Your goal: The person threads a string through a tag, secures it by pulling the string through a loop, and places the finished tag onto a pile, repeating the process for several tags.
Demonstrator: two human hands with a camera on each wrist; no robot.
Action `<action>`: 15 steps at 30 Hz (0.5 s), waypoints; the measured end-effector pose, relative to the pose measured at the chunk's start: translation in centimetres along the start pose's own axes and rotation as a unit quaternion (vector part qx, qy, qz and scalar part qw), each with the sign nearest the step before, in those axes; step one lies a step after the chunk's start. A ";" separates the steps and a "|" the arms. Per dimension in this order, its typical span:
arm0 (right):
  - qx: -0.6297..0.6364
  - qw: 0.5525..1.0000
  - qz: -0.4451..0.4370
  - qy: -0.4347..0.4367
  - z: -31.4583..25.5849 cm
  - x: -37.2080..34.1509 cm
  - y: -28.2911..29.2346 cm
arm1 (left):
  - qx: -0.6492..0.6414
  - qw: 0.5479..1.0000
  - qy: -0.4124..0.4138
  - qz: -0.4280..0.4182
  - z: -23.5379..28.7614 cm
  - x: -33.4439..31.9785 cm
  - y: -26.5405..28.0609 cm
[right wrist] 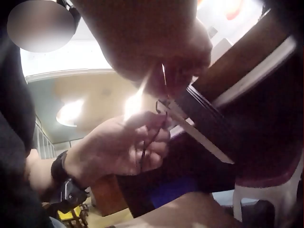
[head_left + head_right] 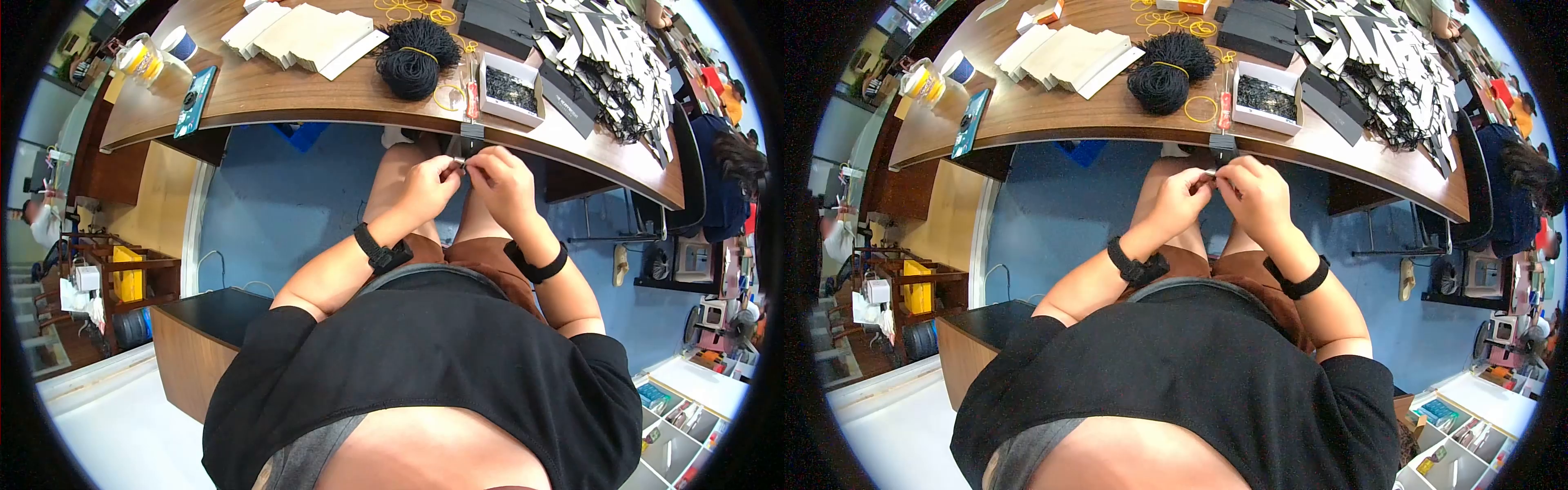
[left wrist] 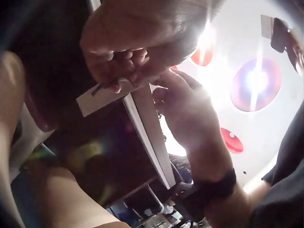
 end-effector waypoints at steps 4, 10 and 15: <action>0.007 0.994 0.113 0.012 -0.3 0.0 1.6 | -0.077 0.995 0.070 -0.002 -1.7 0.0 0.0; -0.036 0.994 0.100 0.038 -0.7 0.8 1.0 | -0.061 0.994 0.087 -0.021 -0.3 0.2 -0.2; 0.121 0.976 0.007 -0.178 2.5 0.7 -0.1 | -0.080 0.994 0.067 -0.015 -1.1 -0.2 -0.1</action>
Point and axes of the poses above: each hand's wrist, its own x-axis towards the middle knuckle, its own y-axis out of the back of the hand, z = x × y, the point moved 9 cm from there along x, towards the middle knuckle, and after that the axes turned 14 degrees about -y, right-handed, at the moved point
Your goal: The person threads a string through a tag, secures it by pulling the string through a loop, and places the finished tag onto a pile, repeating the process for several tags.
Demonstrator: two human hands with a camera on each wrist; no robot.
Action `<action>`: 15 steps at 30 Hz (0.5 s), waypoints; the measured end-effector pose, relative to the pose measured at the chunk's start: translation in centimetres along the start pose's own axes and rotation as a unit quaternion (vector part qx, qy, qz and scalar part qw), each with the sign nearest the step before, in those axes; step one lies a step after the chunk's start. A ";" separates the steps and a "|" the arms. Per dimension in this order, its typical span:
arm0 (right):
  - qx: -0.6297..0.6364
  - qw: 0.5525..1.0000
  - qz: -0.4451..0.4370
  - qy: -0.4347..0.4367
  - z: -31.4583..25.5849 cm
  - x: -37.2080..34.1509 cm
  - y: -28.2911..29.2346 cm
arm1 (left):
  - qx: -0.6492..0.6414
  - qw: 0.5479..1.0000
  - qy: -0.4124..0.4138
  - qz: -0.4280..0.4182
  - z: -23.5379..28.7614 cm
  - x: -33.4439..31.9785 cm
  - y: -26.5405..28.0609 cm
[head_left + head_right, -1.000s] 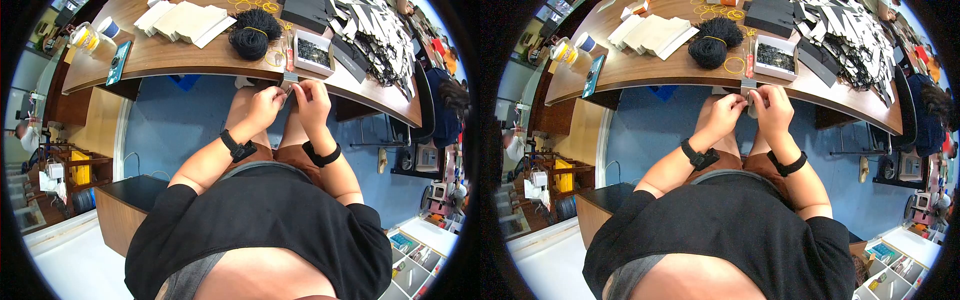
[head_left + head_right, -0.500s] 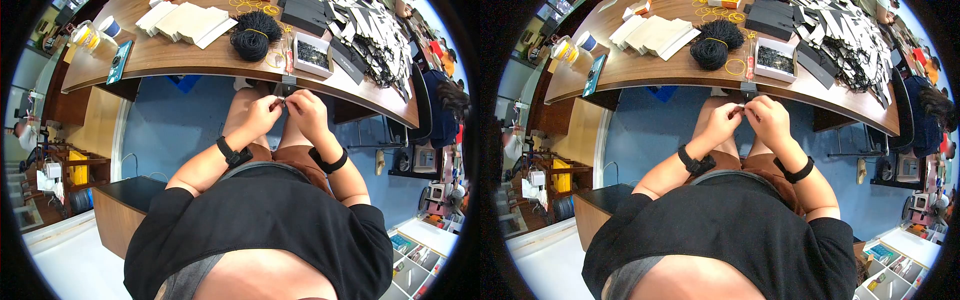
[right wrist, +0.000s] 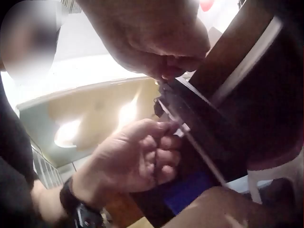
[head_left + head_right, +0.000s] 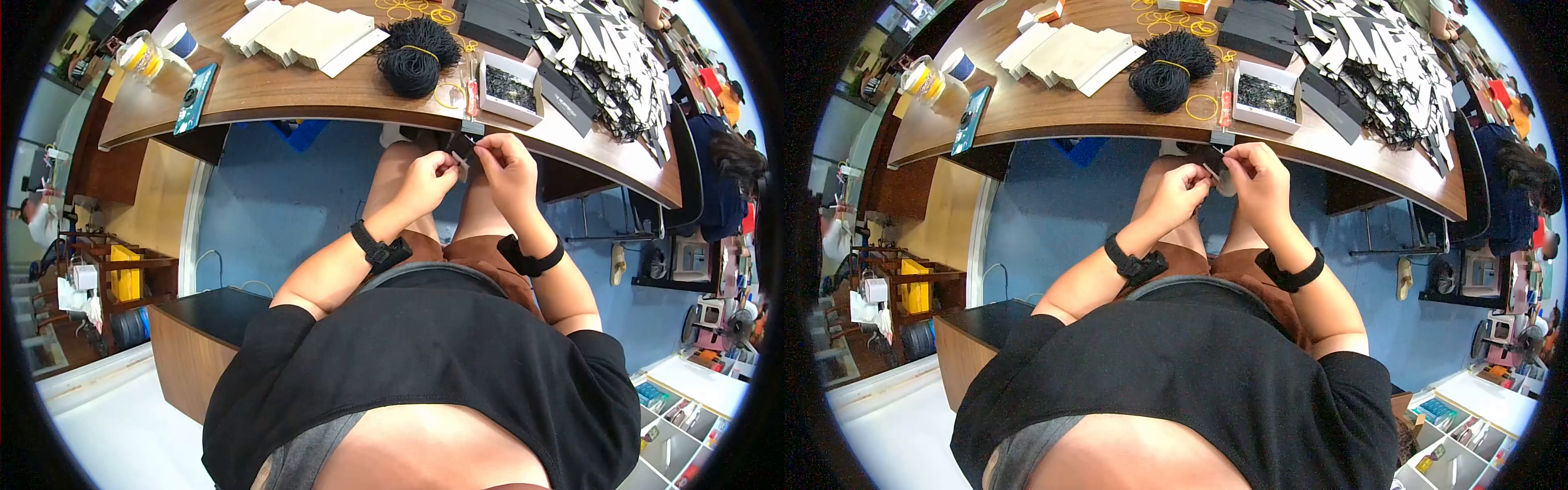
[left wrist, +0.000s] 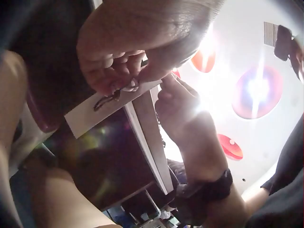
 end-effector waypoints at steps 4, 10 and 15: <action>-0.091 0.976 -0.039 0.193 -1.6 -1.6 -1.1 | -0.011 1.000 0.019 0.012 -0.2 -0.7 0.6; 0.082 0.993 -0.044 -0.077 3.4 0.0 -1.0 | -0.044 0.998 0.051 -0.007 -0.2 -1.3 0.3; 0.249 0.930 -0.116 -0.244 6.2 0.3 -2.7 | -0.068 0.994 0.073 -0.036 0.3 -1.4 -0.1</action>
Point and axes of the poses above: each hand's wrist, its own x-axis towards the middle knuckle, its own y-axis out of the back of the hand, z = x × y, the point moved 9 cm from there along x, towards the middle knuckle, and after that the axes turned 14 degrees about -y, right-handed, at the moved point
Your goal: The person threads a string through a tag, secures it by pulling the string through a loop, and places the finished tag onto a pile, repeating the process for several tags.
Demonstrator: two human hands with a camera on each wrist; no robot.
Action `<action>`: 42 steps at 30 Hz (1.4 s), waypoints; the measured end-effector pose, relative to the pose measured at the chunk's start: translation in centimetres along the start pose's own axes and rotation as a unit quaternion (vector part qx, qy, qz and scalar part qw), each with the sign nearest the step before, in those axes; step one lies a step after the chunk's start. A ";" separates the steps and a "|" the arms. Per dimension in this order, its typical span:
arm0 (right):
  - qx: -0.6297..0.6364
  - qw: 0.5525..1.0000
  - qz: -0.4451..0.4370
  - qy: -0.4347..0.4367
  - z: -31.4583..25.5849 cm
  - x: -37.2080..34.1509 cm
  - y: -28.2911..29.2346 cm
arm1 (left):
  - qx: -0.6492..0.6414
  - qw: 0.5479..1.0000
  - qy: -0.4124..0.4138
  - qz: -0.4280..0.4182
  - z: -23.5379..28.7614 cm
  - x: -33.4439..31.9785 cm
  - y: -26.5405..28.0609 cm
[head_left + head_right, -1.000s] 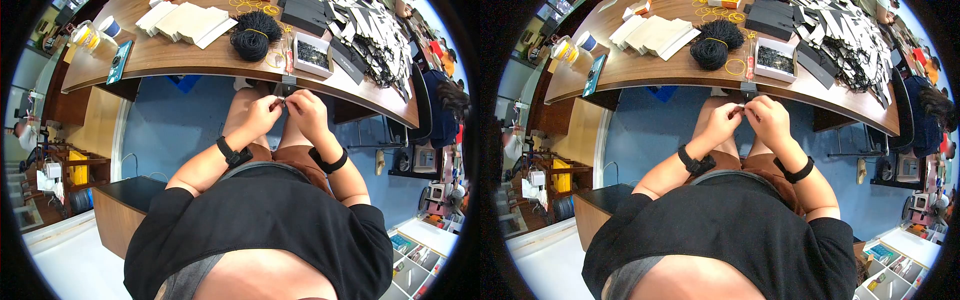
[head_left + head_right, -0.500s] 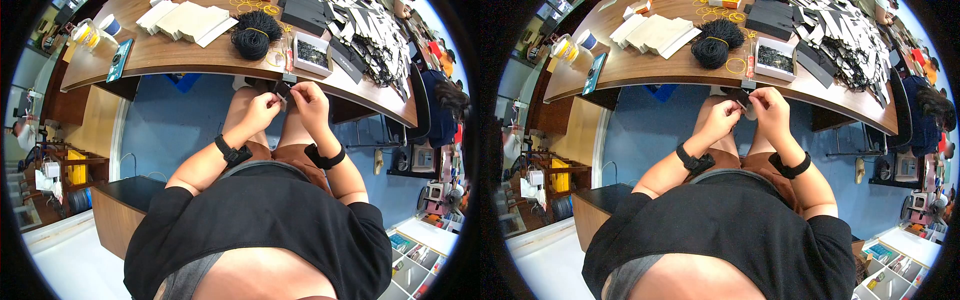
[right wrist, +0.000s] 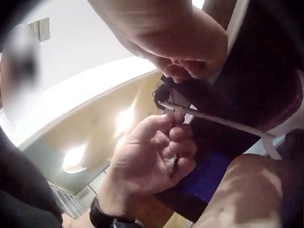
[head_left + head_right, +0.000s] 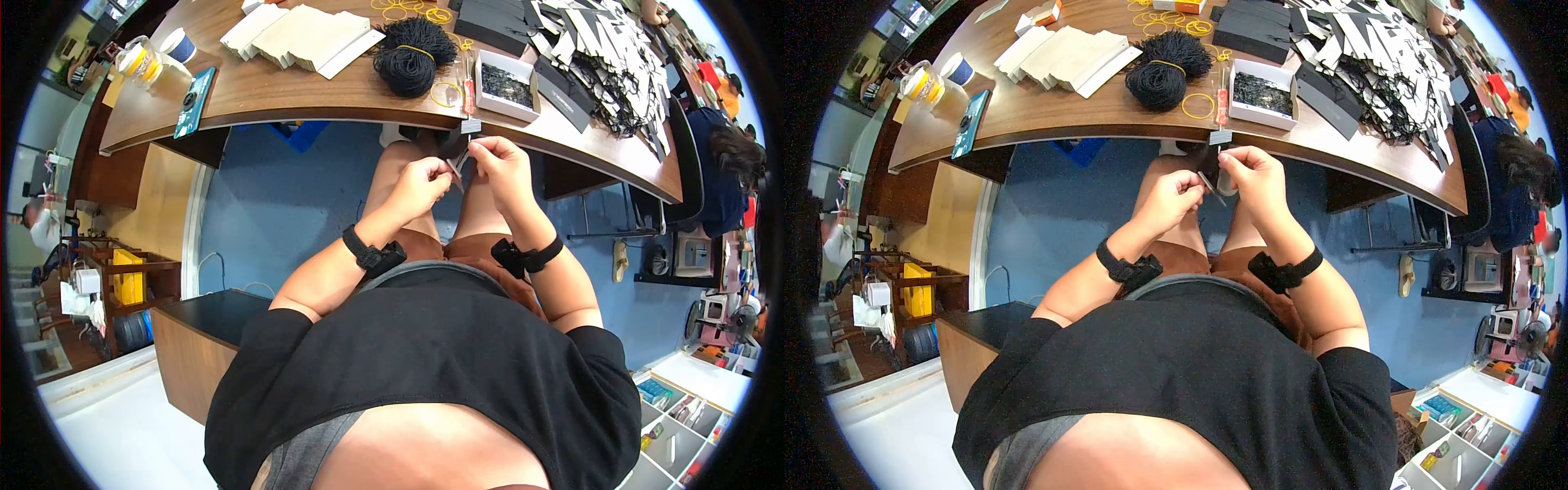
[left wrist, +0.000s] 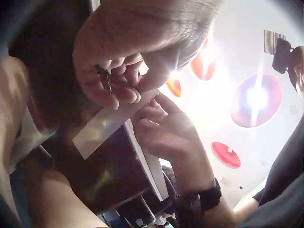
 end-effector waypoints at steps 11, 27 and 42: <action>0.497 0.755 -0.350 -0.244 1.2 -1.9 -4.3 | 0.024 0.995 0.092 -0.037 2.3 -1.6 4.4; -0.416 0.788 0.060 0.449 -6.9 -9.0 -6.8 | -0.466 0.860 0.207 0.004 2.6 -2.0 -1.5; -0.428 0.777 0.147 0.438 -14.0 -10.6 -2.0 | -0.107 0.978 0.023 -0.178 7.1 -2.0 -2.1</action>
Point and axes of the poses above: each hand's wrist, its own x-axis towards the middle knuckle, its own y-axis out of the back of the hand, z = x × y, the point moved 9 cm from there along x, towards the middle knuckle, and after that the axes turned 14 degrees about -y, right-handed, at the moved point
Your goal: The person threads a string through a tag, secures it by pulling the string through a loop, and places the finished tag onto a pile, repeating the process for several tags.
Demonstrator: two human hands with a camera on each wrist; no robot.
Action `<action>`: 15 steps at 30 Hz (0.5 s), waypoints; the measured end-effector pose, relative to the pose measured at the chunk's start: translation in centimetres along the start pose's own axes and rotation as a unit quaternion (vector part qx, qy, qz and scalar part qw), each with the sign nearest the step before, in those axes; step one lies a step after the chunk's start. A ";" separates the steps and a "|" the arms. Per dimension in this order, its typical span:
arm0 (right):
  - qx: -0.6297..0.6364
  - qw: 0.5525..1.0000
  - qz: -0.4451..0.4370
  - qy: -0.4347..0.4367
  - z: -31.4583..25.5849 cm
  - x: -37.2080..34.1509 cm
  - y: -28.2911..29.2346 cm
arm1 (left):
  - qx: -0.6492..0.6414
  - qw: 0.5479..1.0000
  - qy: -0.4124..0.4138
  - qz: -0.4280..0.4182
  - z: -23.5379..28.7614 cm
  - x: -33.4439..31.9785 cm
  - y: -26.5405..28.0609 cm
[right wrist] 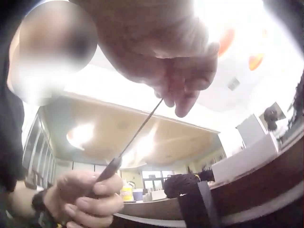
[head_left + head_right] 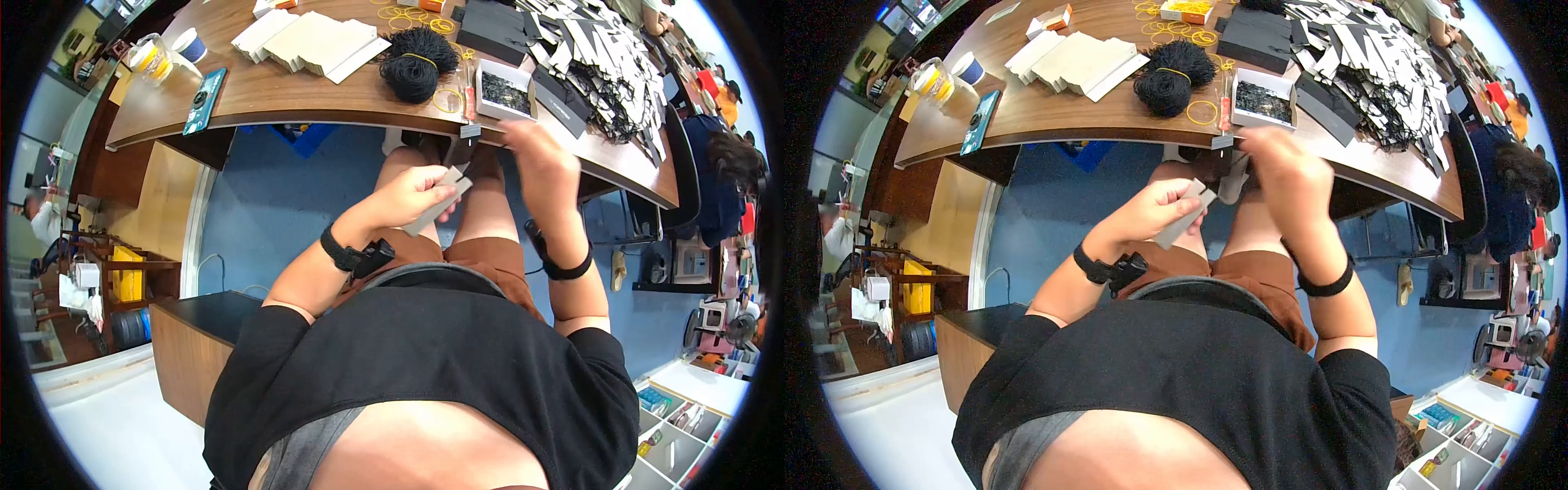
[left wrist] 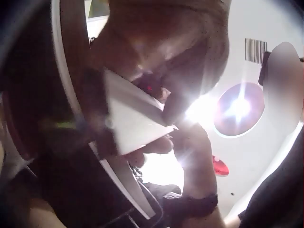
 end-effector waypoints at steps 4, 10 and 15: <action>0.521 0.769 -0.122 -0.349 6.5 -1.8 -3.4 | 0.191 0.980 0.015 -0.059 0.7 -0.4 0.3; 0.302 0.901 -0.256 -0.178 4.1 -4.1 -6.4 | 0.381 0.921 -0.043 -0.073 3.3 0.7 -0.6; 0.252 0.876 -0.284 -0.297 7.0 -3.8 -4.8 | 0.380 0.900 -0.209 0.047 7.2 1.8 1.5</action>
Point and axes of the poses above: each hand's wrist, its own x-axis towards the middle knuckle, its own y-axis out of the back of the hand, z = x × y, the point moved 9 cm from there along x, towards the middle knuckle, and after that the axes turned 14 degrees about -y, right-handed, at the moved point
